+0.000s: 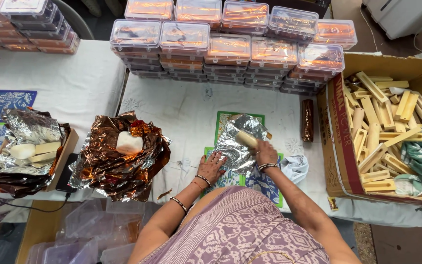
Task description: The person wraps a white bar of soap in copper foil, then places the wrapped item into a clear plastic container. They also handle wooden blocks and wipe the container with a white cloth.
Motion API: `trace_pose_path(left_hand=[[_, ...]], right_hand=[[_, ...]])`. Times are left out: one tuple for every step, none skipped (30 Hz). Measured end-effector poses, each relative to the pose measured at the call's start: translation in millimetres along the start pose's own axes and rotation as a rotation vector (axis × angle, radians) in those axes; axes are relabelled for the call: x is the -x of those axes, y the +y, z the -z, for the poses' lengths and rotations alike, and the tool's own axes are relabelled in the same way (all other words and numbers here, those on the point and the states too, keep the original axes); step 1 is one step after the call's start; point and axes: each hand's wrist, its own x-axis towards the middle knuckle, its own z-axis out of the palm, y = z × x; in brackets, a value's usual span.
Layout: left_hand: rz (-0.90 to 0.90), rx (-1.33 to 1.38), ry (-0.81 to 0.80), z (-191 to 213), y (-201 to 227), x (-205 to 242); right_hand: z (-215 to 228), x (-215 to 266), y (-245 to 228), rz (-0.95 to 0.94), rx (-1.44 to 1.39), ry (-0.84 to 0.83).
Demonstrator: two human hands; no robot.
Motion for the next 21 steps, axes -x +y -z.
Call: trace_pose_path(left_hand=[[0.002, 0.0, -0.001, -6.9, 1.1, -0.2], [0.022, 0.019, 0.057, -14.2, 2.9, -0.9], [0.043, 0.038, 0.115, -21.4, 4.6, -1.6], [0.043, 0.037, 0.115, -14.9, 7.5, -4.4], [0.061, 0.066, 0.125, -8.4, 10.4, -7.3], [0.08, 0.096, 0.132, -2.8, 14.1, -8.6], [0.08, 0.096, 0.129, -2.5, 13.2, -12.8], [0.066, 0.085, 0.149, -1.9, 11.9, -17.1], [0.051, 0.073, 0.169, -1.3, 10.6, -21.4], [0.05, 0.073, 0.167, -4.7, 8.6, -22.8], [0.011, 0.058, 0.222, -8.0, 6.6, -24.1], [-0.026, 0.043, 0.278, -11.4, 4.4, -25.1], [-0.025, 0.043, 0.276, -14.4, 2.9, -23.4], [-0.042, 0.027, 0.243, -17.2, 1.7, -22.7], [-0.059, 0.012, 0.211, -19.9, 0.3, -22.0], [-0.056, 0.013, 0.211, -22.2, -0.6, -21.6], [-0.077, -0.007, 0.274, -24.7, -1.7, -21.2], [-0.096, -0.026, 0.337, -28.0, -2.3, -19.7], [-0.091, -0.024, 0.336, -24.1, 0.3, -17.5], [-0.079, 0.012, 0.333, -18.9, 1.4, -16.2], [-0.067, 0.049, 0.33, -13.5, 2.5, -15.0]], right_hand=[[3.9, -1.5, 4.6, 0.001, 0.0, -0.001], [8.1, -2.9, 10.1, -0.012, -0.014, 0.079], [12.3, -4.2, 15.5, -0.025, -0.029, 0.16], [22.6, -2.7, 10.6, -0.025, -0.029, 0.16], [32.9, -1.3, 5.8, -0.042, -0.112, 0.187], [42.4, 2.0, 1.2, -0.06, -0.195, 0.211], [40.1, 3.2, 0.2, -0.062, -0.195, 0.208], [37.7, 4.1, -1.2, 0.022, -0.219, 0.253], [35.4, 5.0, -2.6, 0.105, -0.242, 0.297], [32.4, 6.4, -9.2, 0.103, -0.243, 0.296], [29.5, 7.9, -15.9, 0.113, -0.242, 0.223], [26.5, 9.1, -22.9, 0.125, -0.239, 0.149], [17.4, 11.0, -27.7, 0.125, -0.241, 0.147], [9.0, 11.8, -31.9, 0.158, -0.228, 0.132], [0.6, 12.5, -36.5, 0.19, -0.215, 0.116], [3.4, 14.4, -43.1, 0.192, -0.215, 0.114], [5.9, 16.1, -50.0, 0.227, -0.167, 0.088], [7.8, 18.9, -56.7, 0.262, -0.119, 0.06], [3.5, 18.6, -55.6, 0.265, -0.119, 0.056], [-0.5, 16.3, -55.5, 0.281, -0.079, 0.052], [-4.4, 14.1, -55.5, 0.297, -0.04, 0.048]])
